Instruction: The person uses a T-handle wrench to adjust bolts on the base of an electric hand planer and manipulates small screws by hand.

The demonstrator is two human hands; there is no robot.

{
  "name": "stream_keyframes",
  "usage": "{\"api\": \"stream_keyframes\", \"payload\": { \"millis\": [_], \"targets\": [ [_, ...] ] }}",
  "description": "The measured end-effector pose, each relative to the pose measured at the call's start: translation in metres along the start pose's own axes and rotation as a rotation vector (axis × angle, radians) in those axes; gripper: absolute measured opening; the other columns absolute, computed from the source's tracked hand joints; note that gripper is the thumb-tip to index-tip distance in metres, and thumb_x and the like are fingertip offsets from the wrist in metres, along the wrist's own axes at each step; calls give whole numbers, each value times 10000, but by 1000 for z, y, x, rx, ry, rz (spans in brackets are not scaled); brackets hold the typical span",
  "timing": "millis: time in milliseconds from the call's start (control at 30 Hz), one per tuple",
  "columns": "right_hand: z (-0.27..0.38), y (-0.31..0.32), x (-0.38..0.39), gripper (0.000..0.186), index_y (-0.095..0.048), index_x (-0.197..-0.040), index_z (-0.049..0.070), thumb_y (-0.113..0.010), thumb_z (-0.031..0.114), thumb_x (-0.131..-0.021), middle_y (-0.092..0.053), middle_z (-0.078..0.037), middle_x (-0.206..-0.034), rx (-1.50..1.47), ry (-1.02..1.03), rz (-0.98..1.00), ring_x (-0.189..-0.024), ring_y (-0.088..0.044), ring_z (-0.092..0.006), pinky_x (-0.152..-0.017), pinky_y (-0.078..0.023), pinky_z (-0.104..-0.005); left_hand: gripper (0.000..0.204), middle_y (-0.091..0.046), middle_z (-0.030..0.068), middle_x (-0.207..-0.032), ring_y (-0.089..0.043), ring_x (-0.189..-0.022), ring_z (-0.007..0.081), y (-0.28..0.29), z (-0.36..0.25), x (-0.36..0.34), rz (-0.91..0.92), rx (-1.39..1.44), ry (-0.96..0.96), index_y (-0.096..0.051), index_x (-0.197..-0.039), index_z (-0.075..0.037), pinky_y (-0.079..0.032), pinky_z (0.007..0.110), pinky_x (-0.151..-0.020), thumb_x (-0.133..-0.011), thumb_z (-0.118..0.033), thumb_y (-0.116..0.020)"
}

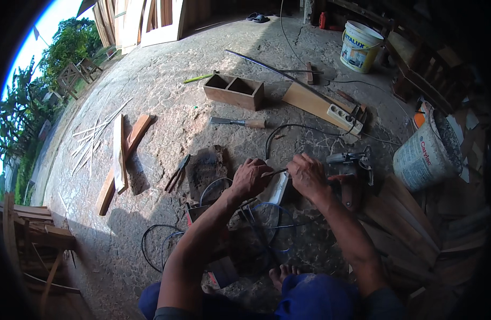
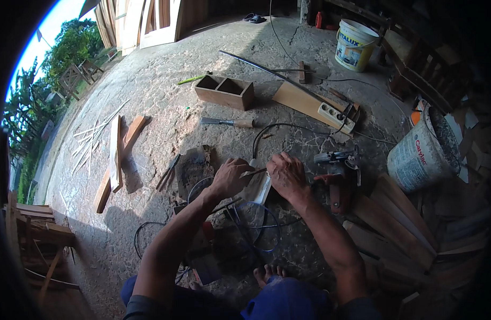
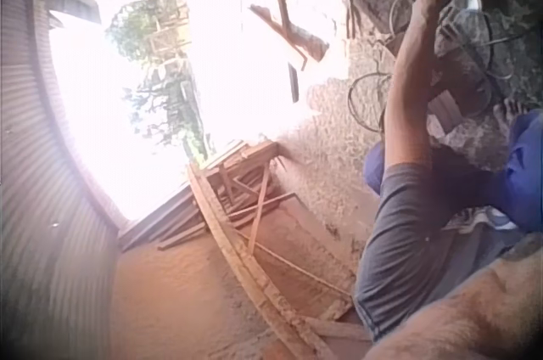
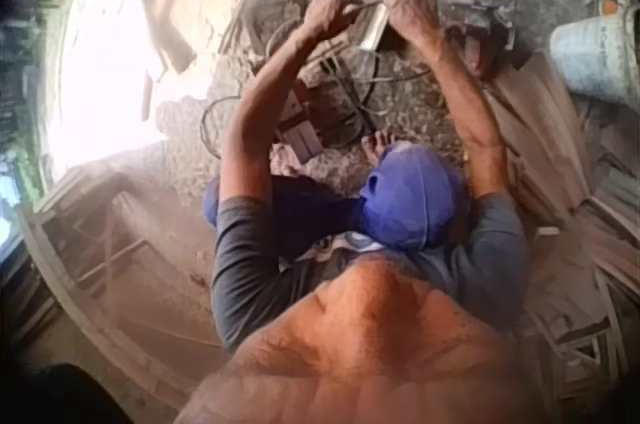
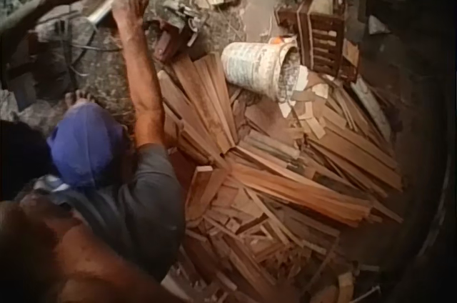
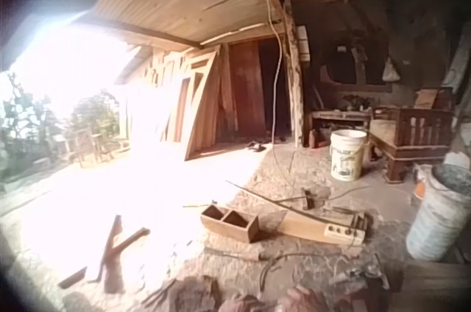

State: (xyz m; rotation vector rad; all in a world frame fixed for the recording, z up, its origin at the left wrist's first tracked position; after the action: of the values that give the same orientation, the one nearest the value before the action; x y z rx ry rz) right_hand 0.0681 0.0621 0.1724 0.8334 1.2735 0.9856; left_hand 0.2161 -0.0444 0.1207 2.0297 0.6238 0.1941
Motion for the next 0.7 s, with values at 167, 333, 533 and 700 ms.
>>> {"api": "stream_keyframes", "payload": {
  "millis": [167, 333, 533, 700],
  "targets": [
    [27, 57, -11, 159, -720, -882, 72, -699, 225, -921, -673, -98, -913, -348, -152, -52, -894, -677, -310, -725, -547, -418, 140, -677, 71, -936, -649, -974, 289, 63, -15, 25, 37, -86, -212, -714, -952, -91, -550, 399, -790, -835, -166, -697],
    [49, 115, 2, 139, -744, -1033, 64, -772, 136, -917, -658, -45, -855, -968, -92, -394, -798, -643, -160, -692, -512, -282, 98, -649, 116, -907, -663, -897, 312, 156, -77, 79, -253, -50, -336, -657, -1002, -55, -553, 404, -737, -912, -91, -642],
    [130, 213, 22, 150, -723, -1048, 41, -771, 98, -917, -702, -85, -897, -1001, 172, -640, -711, -647, -130, -643, -548, -271, 194, -677, 120, -950, -710, -863, 259, 257, -147, 223, -788, 7, -195, -652, -1073, -60, -567, 345, -669, -902, 31, -665],
    [196, 278, 42, 224, -614, -1110, 51, -695, 220, -987, -585, -128, -926, -1002, 454, -575, -638, -625, -168, -518, -577, -279, 94, -526, 135, -912, -605, -595, 189, 290, -215, 294, -1011, 205, -354, -488, -1144, -97, -562, 302, -452, -1074, -160, -488]
  ]
}}
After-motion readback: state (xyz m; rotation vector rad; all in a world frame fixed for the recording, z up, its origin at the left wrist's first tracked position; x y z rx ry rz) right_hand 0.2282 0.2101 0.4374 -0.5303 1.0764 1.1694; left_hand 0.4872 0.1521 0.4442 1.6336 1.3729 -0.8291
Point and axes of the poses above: each hand's wrist, its own x-axis away from the middle knuckle, its own y-axis out of the back of the hand, z = x × y, the point moved 5 cm from there along -x, towards the middle knuckle
